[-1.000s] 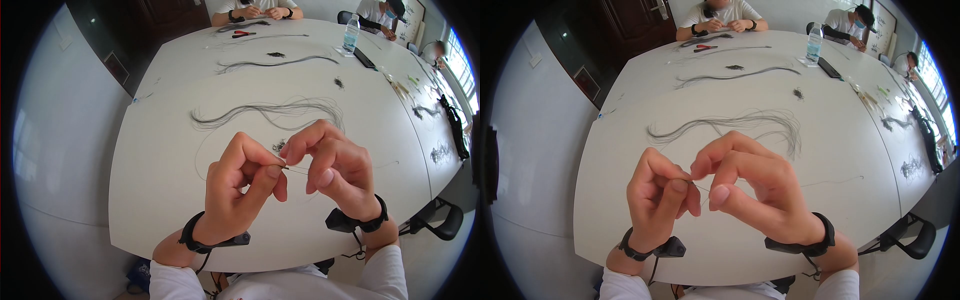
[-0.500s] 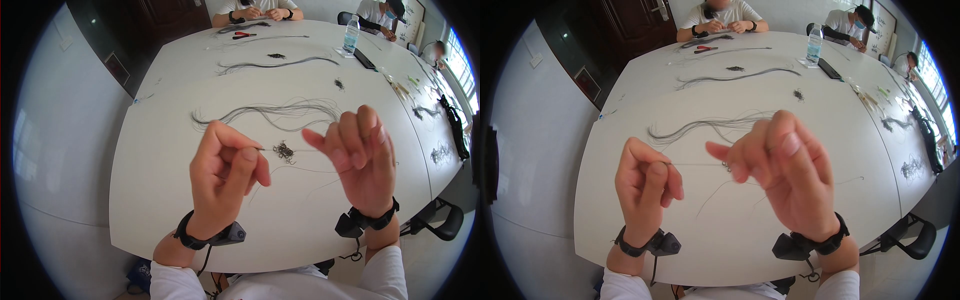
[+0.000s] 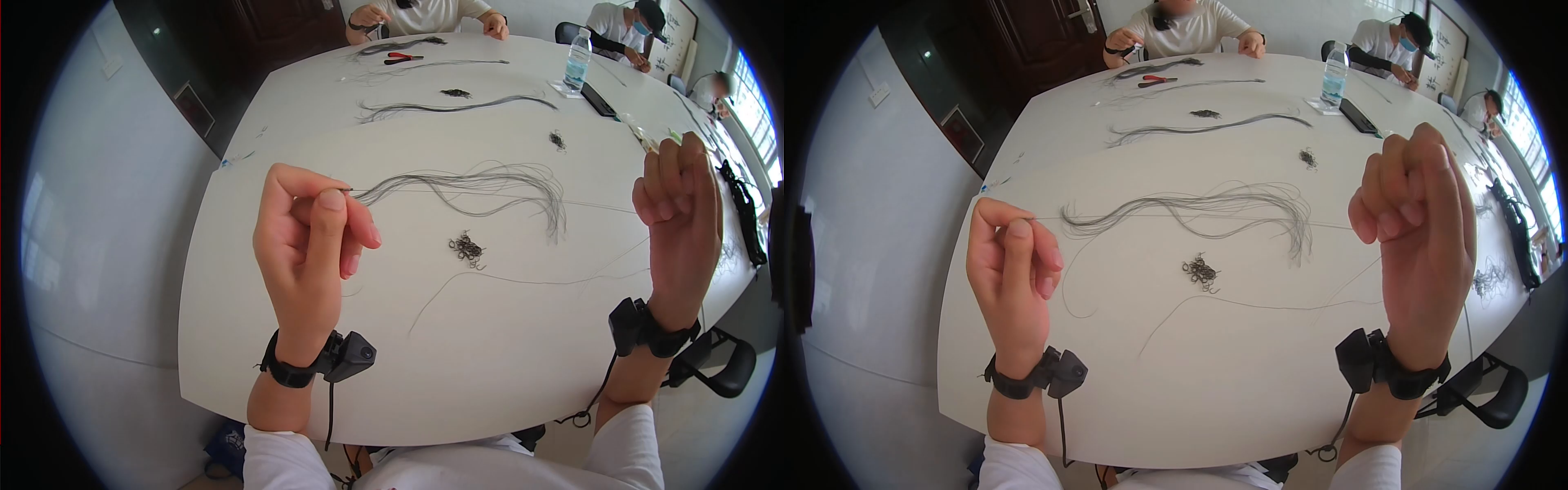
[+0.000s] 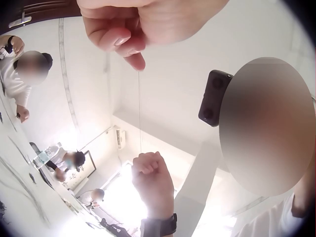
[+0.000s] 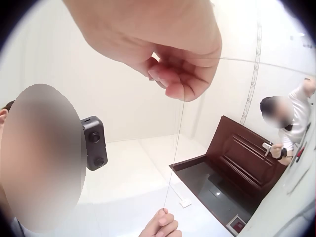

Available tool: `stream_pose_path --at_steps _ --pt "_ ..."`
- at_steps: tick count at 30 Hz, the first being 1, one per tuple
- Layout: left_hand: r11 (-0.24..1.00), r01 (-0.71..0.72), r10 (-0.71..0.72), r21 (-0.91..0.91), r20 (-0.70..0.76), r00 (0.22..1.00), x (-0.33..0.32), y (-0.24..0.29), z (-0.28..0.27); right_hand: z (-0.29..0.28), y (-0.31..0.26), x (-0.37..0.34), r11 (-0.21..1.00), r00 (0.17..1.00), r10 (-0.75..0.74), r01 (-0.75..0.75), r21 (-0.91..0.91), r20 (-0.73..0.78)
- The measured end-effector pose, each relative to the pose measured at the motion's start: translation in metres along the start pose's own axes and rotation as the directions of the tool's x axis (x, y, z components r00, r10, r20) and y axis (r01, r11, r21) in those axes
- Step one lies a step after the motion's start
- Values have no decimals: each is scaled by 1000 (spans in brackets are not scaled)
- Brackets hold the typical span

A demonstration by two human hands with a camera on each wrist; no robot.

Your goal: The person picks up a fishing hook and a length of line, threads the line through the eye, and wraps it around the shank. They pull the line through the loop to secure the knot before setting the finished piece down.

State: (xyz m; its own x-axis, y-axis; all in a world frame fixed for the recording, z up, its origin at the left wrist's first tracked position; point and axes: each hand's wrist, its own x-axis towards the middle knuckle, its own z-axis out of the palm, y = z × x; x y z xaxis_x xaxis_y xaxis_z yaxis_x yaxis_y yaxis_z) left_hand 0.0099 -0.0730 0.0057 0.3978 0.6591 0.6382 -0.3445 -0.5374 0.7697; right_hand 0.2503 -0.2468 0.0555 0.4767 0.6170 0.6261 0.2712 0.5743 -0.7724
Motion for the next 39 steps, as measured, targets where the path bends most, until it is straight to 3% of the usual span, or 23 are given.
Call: stream_pose_path --at_steps 2,6,11,12,14,16,20,22,24,26,29,32,35,38,39 --pt "1000 -10 10 -18 -5 1000 -1 0 0 -4 1 0 996 1000 22 -22 -82 2" --pt "999 3 -3 -49 -9 1000 -6 6 6 -8 1 -2 950 973 210 -179 -257 99" --pt "997 -62 64 -39 48 997 -13 14 13 -5 -4 -2 845 864 446 -319 -429 236" --pt "996 -87 89 -36 67 994 -16 16 15 0 -7 -1 822 859 473 -351 -449 195" --pt "993 -117 121 -33 130 984 -21 21 19 7 13 -1 773 978 99 39 -633 181" --pt "991 -101 118 -91 206 972 -25 25 19 15 19 -2 697 981 -89 183 -693 170" --pt "987 -144 116 73 294 949 -34 31 28 36 12 -20 860 956 -110 229 -456 272" --pt "995 -100 90 18 294 952 -38 35 29 54 10 -38 976 921 -6 90 -197 390" --pt "993 -119 117 -13 307 944 -39 34 31 65 10 -47 995 884 59 -14 -99 465" --pt "979 -202 197 -19 330 923 -39 29 33 68 10 -50 991 866 74 -8 -136 494" --pt "978 -207 206 -37 357 911 -39 31 34 66 3 -50 972 828 162 -41 -231 537" --pt "969 -248 239 -18 331 913 -39 28 34 70 9 -58 981 904 7 77 -178 429" --pt "962 -271 253 11 330 909 -38 29 35 73 5 -59 927 918 -78 211 -311 389" --pt "956 -288 256 52 327 910 -40 29 35 78 17 -62 898 916 -265 348 -270 301" --pt "950 -305 268 65 330 905 -39 29 34 76 15 -60 892 906 -247 351 -284 343"
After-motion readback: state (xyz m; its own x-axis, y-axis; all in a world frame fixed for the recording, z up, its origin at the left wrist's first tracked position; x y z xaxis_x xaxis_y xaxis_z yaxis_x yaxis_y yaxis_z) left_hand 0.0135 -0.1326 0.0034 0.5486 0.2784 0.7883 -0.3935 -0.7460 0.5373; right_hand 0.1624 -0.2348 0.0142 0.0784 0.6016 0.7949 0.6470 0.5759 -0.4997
